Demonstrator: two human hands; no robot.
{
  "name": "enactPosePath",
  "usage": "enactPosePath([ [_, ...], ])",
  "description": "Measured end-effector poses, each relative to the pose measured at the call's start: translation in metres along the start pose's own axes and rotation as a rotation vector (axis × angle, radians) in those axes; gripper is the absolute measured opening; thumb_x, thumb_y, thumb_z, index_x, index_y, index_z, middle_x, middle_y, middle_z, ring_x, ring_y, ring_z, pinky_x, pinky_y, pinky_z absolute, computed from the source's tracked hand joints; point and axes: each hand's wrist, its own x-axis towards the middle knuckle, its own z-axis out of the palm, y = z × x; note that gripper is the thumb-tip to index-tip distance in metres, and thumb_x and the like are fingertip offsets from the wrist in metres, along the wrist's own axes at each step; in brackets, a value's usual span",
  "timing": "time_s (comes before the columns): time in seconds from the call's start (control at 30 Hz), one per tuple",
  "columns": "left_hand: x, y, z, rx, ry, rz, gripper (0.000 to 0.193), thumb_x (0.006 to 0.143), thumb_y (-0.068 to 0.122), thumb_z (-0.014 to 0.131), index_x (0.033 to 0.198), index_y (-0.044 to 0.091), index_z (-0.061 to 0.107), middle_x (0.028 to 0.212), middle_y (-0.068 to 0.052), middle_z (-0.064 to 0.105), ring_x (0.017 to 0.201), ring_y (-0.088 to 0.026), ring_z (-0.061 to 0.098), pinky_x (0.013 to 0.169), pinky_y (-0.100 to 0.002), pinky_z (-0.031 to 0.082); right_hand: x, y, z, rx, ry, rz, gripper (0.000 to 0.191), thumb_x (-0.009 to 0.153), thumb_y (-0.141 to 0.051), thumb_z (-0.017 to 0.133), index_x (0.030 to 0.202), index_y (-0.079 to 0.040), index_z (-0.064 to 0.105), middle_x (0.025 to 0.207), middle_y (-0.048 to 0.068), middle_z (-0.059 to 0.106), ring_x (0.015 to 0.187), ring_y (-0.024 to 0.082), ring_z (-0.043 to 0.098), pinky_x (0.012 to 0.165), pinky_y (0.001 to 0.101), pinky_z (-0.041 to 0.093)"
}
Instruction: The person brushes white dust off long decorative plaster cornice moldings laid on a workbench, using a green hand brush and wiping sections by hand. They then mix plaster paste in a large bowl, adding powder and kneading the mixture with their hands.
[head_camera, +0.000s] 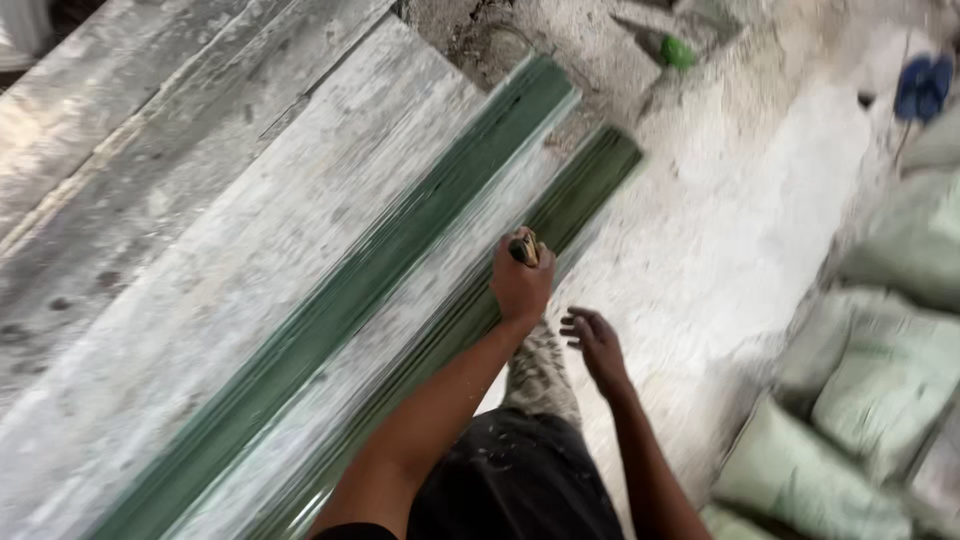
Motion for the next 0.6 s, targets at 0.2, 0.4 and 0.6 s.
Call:
enactPosePath([
  [0.2,0.067,0.06,0.15,-0.014,0.029,-0.016,0.03,0.092,0.025,0.069,0.118,0.012,0.062,0.107,-0.013,0.068,0.099,-0.036,0.068,0.082,-0.048,0.056,0.091,-0.046,-0.085,-0.017,-0.016,0.103,0.039,0.104,-0.024,0.05,0.136,-0.003,0.058,0.123,0.014,0.07,0.109,0.024,0.069,0.091,0.0391,0.055],
  [0.4,0.139,0.105,0.24,-0.132,-0.163,-0.024,0.048,0.097,0.032,0.066,0.142,0.019,0.059,0.109,-0.013,0.072,0.096,-0.033,0.074,0.079,-0.042,0.061,0.134,-0.101,-0.158,0.04,0.092,0.088,0.04,0.105,-0.023,0.049,0.137,0.0,0.055,0.125,0.018,0.068,0.112,0.028,0.068,0.093,0.0403,0.055],
  [0.6,0.241,0.091,0.206,-0.128,-0.224,0.061,0.044,0.096,0.033,0.064,0.139,0.028,0.059,0.124,-0.006,0.071,0.089,-0.024,0.079,0.064,-0.034,0.065,0.145,-0.129,-0.175,0.018,0.165,0.095,0.038,0.105,-0.019,0.048,0.136,0.001,0.055,0.125,0.02,0.066,0.114,0.029,0.068,0.094,0.042,0.056],
])
